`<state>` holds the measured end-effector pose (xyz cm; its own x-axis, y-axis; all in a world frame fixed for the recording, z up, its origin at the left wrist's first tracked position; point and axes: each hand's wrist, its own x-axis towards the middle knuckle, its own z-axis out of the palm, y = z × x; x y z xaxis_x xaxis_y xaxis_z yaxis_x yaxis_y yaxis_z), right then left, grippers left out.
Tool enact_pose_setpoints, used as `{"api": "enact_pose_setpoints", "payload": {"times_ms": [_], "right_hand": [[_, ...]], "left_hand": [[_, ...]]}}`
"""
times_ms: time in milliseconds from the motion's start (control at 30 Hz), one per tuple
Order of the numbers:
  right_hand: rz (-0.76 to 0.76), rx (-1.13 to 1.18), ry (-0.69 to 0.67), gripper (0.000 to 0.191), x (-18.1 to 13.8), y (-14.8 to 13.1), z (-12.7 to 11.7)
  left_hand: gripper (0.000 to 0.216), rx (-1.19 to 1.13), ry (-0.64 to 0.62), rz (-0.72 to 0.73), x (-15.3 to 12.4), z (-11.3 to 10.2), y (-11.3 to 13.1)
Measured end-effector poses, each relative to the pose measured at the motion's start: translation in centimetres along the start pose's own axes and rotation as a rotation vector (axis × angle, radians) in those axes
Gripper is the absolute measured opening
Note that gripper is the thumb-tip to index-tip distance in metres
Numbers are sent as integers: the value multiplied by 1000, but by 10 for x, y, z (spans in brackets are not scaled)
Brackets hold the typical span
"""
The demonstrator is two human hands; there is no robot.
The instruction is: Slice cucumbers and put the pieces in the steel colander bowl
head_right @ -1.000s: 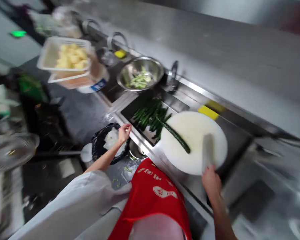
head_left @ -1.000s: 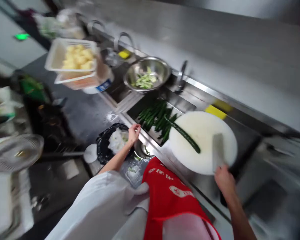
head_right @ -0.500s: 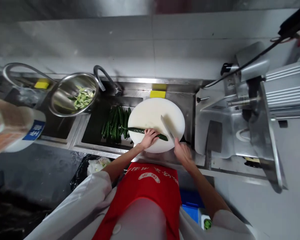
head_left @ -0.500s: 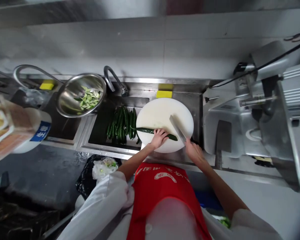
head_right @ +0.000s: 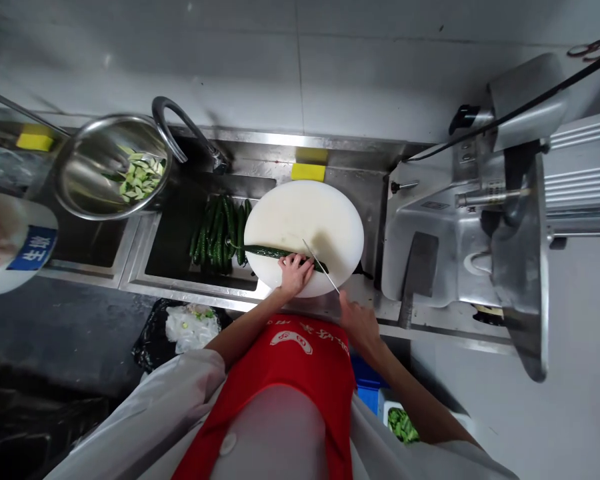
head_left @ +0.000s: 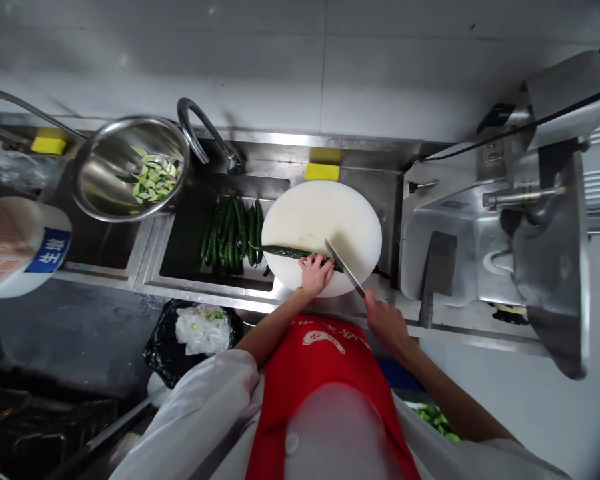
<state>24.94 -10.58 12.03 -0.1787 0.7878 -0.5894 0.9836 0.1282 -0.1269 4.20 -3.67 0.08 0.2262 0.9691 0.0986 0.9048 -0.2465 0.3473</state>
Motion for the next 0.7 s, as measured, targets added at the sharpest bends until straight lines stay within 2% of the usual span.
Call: {"api": "enact_pose_setpoints", "payload": {"times_ms": [167,433,700], "right_hand": [[-11,-68,-57,40,-1,-3,6],[16,-75,-119,45,16,-9,13],[-14,-103,-123,38,-13,-10,7]], "left_hand": [[26,-28,-28,-7,-1,2,0],[24,-85,38,59,-5,0,-17],[22,-103,72,71,-3,4,-23]]}}
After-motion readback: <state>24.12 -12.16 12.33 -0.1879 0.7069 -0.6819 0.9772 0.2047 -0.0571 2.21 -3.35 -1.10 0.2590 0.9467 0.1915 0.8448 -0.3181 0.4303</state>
